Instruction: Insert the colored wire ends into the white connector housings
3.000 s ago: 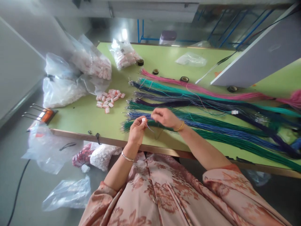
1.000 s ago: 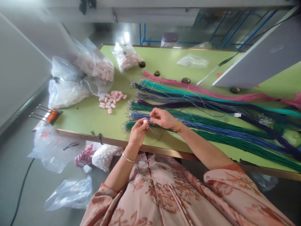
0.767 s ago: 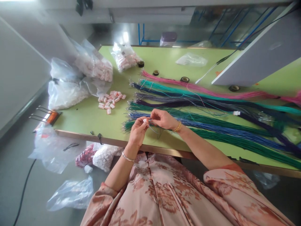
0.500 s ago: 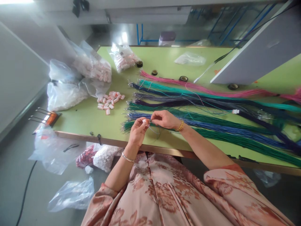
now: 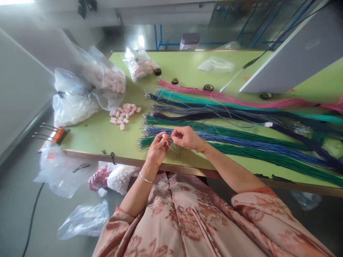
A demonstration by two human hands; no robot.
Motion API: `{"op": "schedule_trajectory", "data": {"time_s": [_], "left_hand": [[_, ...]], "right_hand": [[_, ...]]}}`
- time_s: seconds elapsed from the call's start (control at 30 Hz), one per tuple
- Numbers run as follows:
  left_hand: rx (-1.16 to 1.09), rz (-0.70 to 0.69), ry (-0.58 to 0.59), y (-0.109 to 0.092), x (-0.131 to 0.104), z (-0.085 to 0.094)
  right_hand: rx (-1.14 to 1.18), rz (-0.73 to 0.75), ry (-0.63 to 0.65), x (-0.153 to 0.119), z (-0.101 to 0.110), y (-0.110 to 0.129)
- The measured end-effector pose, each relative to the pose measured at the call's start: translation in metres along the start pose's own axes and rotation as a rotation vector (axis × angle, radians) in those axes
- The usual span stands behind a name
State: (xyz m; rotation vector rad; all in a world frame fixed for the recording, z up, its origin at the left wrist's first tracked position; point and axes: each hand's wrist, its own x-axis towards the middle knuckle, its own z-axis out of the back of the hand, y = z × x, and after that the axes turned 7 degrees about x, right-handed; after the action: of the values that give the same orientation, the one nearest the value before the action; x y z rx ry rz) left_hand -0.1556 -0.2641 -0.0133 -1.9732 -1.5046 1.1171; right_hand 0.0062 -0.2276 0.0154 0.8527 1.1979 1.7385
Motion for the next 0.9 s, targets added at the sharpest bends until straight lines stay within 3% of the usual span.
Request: {"op": "schedule_trajectory", "data": {"time_s": [0.37, 0.9], "left_hand": [[0.032, -0.033, -0.003, 0.0006, -0.0013, -0.001], [0.185, -0.09, -0.126, -0.0039, 0.0018, -0.0086]], "right_hand": [[-0.251, 0.049, -0.066, -0.0026, -0.0041, -0.0003], [-0.236, 0.211, 0.006, 0.0008, -0.0035, -0.0061]]}}
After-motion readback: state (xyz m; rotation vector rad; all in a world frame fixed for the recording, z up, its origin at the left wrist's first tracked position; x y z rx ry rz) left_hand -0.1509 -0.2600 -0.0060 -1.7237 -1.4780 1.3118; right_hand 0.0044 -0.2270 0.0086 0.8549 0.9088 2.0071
